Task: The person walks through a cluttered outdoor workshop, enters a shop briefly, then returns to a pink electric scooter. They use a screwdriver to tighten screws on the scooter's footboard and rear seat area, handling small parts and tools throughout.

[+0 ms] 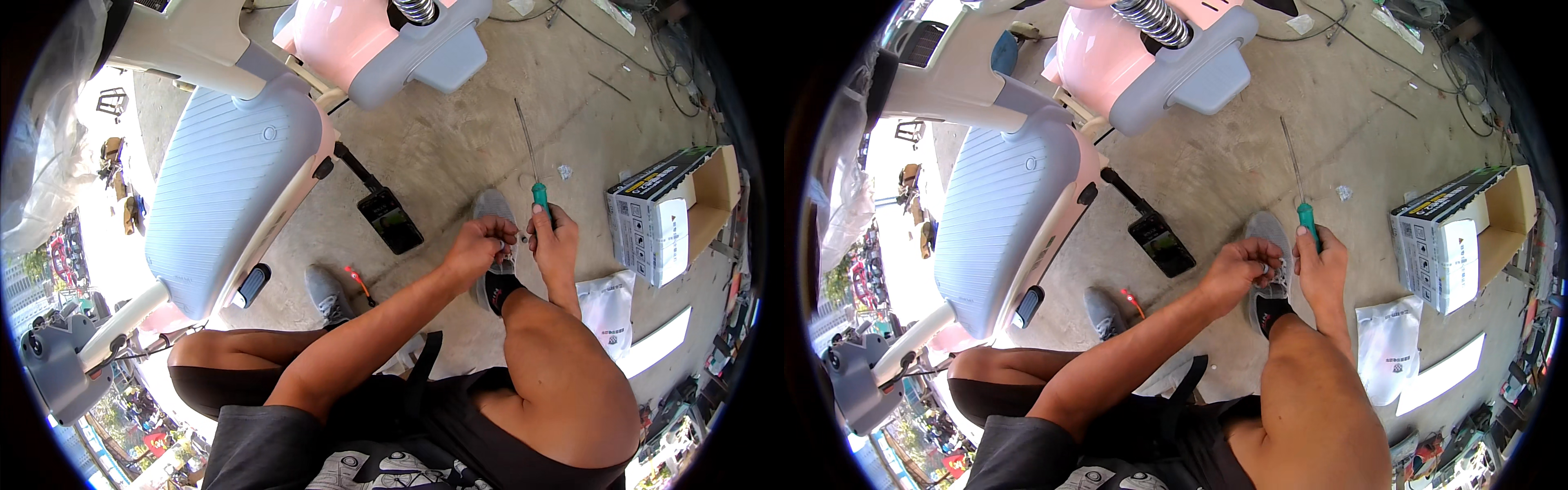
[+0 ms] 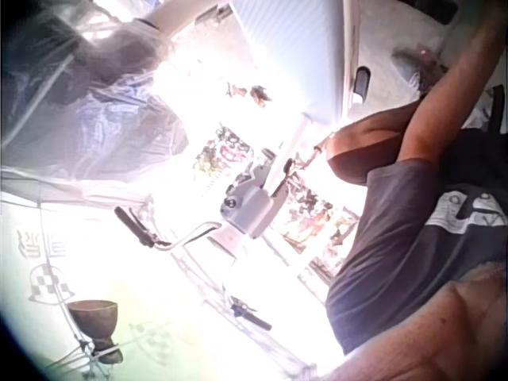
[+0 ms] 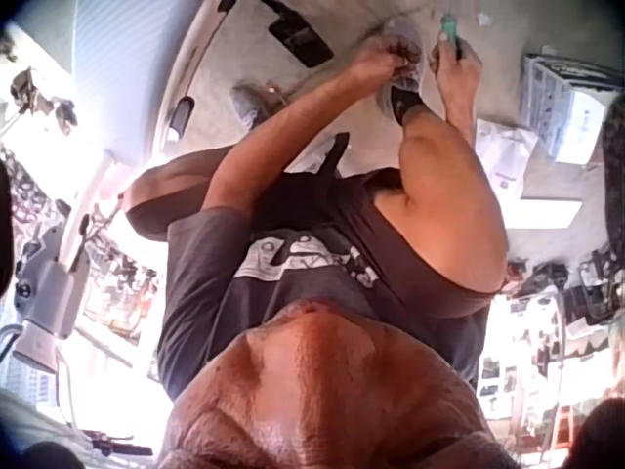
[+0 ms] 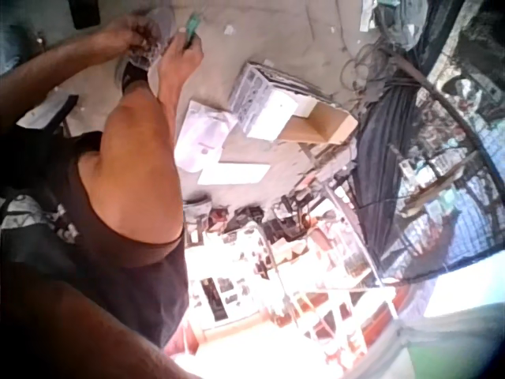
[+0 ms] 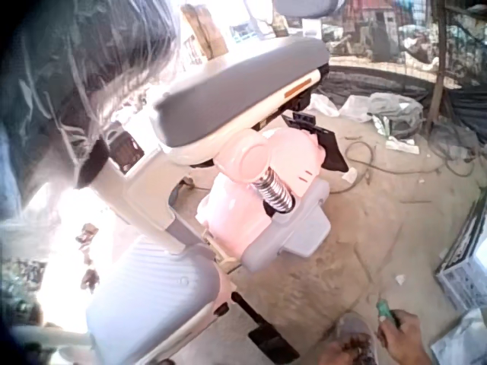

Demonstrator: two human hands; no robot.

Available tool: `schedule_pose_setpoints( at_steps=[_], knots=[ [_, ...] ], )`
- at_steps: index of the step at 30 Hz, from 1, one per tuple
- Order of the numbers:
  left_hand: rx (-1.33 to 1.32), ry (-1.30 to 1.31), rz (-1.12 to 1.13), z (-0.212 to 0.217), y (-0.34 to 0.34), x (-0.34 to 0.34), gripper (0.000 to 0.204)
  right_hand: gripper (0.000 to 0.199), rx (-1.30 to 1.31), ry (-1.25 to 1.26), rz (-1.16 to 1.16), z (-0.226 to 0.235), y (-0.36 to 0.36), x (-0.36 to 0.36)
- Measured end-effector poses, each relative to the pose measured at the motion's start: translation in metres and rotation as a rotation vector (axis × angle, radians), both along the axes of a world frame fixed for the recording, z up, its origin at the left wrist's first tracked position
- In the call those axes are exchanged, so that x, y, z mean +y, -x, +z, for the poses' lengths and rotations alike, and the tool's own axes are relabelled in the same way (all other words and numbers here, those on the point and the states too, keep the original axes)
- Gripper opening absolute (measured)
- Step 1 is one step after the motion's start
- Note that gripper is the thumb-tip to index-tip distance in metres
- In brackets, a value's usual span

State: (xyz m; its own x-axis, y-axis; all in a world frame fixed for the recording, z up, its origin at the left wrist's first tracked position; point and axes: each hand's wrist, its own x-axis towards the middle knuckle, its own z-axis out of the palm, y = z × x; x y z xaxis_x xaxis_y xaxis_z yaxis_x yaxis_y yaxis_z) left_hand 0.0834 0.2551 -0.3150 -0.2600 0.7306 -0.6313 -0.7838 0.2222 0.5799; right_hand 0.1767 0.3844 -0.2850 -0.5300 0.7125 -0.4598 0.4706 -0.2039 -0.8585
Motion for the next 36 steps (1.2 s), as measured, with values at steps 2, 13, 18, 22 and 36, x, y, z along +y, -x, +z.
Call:
schedule_pose_setpoints(
  at_steps=[2,13,18,22,36],
  knots=[
    [0.022,0.008,-0.02,0.009,0.003,-0.002,0.029,0.03,-0.011,-0.019,0.037,0.002,-0.003,0.001],
    [0.649,0.06,-0.236,0.066,0.007,-0.016,0.025,0.028,-0.124,-0.319,0.575,0.077,-0.017,0.022],
    [1.317,0.056,-0.232,0.111,-0.008,-0.023,0.036,0.029,-0.158,-0.283,0.745,0.125,-0.006,0.013],
    [1.428,0.036,-0.285,0.13,-0.004,-0.035,0.034,0.028,-0.234,-0.191,0.861,0.17,0.01,0.0],
    [1.398,-0.19,-0.321,0.229,0.045,-0.068,0.026,0.045,0.03,-0.148,1.042,0.296,0.042,-0.026]
  ],
)
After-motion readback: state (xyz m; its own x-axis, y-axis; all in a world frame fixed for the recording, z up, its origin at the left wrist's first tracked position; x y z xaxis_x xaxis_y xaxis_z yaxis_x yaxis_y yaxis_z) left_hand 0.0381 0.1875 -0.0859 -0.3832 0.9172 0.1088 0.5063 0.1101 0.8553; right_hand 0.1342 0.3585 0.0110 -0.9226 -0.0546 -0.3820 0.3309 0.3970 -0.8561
